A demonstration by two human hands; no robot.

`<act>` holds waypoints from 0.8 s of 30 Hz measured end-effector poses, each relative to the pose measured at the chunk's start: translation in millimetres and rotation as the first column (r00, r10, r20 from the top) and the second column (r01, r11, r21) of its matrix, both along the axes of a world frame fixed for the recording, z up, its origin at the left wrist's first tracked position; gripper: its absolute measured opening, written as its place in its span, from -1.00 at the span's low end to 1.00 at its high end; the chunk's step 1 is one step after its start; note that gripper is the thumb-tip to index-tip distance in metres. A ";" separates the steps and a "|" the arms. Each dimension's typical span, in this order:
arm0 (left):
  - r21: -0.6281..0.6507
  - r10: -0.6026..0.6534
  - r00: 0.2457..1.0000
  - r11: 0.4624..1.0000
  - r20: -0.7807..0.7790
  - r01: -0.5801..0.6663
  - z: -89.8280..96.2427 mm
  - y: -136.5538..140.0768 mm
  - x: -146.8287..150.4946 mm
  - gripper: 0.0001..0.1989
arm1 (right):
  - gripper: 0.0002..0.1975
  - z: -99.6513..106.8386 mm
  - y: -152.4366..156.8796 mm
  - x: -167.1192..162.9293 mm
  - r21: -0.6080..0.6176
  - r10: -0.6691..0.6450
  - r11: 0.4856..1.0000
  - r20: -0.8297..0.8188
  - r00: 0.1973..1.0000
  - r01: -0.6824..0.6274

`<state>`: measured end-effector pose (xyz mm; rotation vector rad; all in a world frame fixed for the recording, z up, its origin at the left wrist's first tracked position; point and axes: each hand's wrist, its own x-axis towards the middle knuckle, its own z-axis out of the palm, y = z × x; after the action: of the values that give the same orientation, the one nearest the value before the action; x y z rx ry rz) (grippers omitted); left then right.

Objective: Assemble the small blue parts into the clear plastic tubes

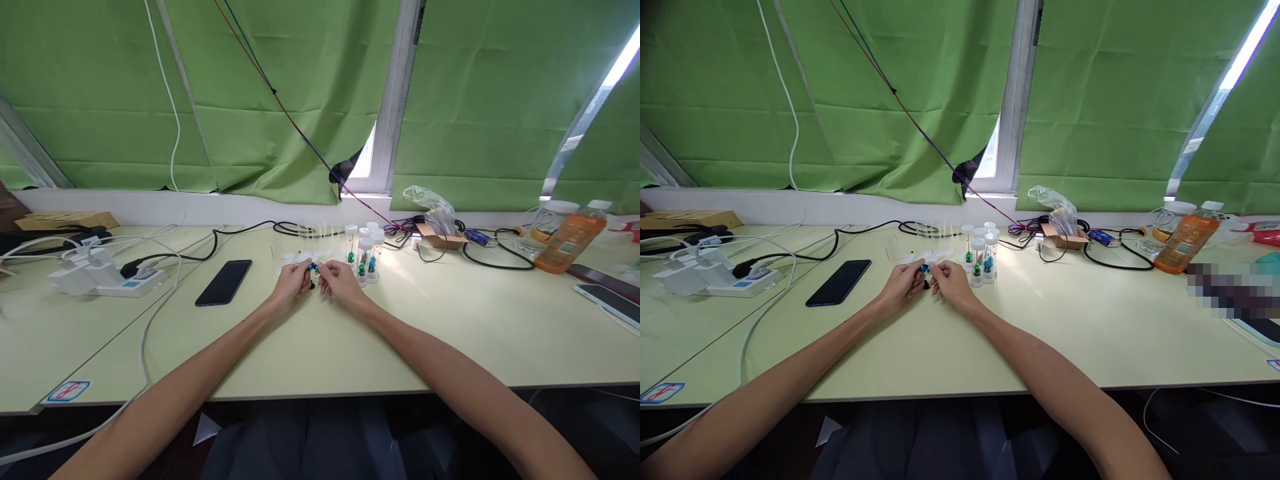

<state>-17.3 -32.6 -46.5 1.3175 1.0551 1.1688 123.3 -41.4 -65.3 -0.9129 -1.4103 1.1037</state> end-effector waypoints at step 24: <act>-0.059 0.039 0.999 0.998 0.012 -0.039 -0.6 0.4 0.4 -0.56 | -0.61 -0.2 0.1 2.0 -0.040 -0.003 0.999 0.033 0.999 0.004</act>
<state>-16.9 -32.2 -47.1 1.2469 1.1021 1.1651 125.3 -41.3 -65.4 -0.9662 -1.4171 1.1224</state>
